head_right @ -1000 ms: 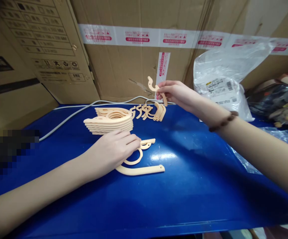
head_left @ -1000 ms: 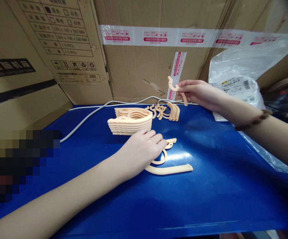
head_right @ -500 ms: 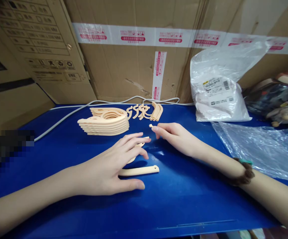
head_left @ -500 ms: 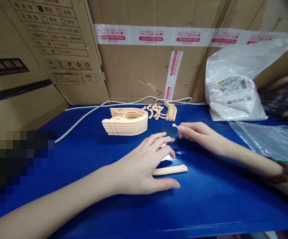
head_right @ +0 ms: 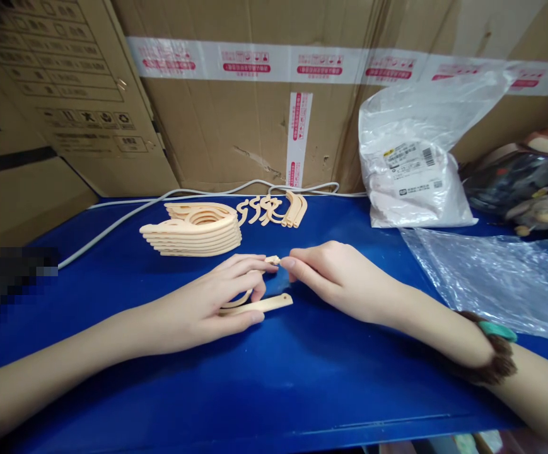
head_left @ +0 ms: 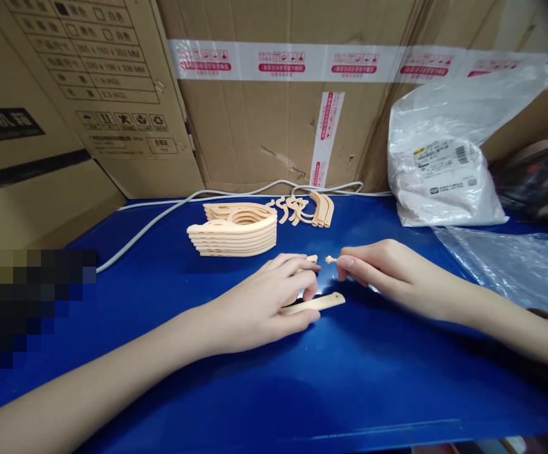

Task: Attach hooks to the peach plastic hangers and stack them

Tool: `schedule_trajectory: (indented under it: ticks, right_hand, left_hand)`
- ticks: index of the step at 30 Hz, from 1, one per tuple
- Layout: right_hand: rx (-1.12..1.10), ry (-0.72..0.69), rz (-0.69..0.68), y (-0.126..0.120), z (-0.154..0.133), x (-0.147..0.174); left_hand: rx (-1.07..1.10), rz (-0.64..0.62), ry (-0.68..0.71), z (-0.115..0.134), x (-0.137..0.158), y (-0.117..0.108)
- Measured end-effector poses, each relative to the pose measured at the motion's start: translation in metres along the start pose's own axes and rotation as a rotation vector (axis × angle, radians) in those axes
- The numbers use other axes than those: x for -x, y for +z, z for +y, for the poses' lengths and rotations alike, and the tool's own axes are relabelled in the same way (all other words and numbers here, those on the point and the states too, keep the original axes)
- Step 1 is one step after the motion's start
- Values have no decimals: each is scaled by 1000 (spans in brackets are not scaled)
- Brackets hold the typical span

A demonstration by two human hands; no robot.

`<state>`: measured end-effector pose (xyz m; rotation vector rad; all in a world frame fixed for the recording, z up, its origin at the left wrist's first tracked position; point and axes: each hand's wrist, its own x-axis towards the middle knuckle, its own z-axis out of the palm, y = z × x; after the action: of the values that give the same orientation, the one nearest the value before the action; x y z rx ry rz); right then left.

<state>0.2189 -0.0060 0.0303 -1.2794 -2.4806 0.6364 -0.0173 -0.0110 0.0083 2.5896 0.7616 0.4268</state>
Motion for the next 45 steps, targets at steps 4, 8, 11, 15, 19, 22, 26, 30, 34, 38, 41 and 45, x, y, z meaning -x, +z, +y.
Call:
schedule_trajectory:
  ticks: [4,8,11,15,19,22,26,30,34,38,41,45]
  right_hand:
    - [40,34,41,1,8,-3]
    - [57,40,26,3,16,-5]
    - [47,27,-9,5,15,-5]
    - [26,17,-61,6,9,-2]
    - [48,14,-38,8,7,-1]
    - [101,12,-23,8,5,0]
    - [157,30,-37,6,0,1]
    - [110,20,-54,6,-1,1]
    - [107,-12,-52,10,3,0]
    - [129,-32,-16,14,6,2]
    - [115,-41,-2,15,6,2]
    - [106,-52,12,15,6,3]
  left_hand:
    - [20,66,-44,-3,-2,3]
    - [48,92,-80,-3,-4,3]
    - [77,110,-100,-3,-5,3]
    - [101,110,-115,-4,-5,3]
    - [132,106,-127,-3,-4,2]
    - [174,112,-132,-3,-4,2]
    - [237,109,-153,-3,-4,2]
    - [288,106,-156,-4,-4,2]
    - [303,106,-167,-4,-4,1]
    - [297,83,-173,-3,-3,-1]
    - [256,47,-163,-4,-3,-2]
    - [223,32,-139,-4,-4,-3]
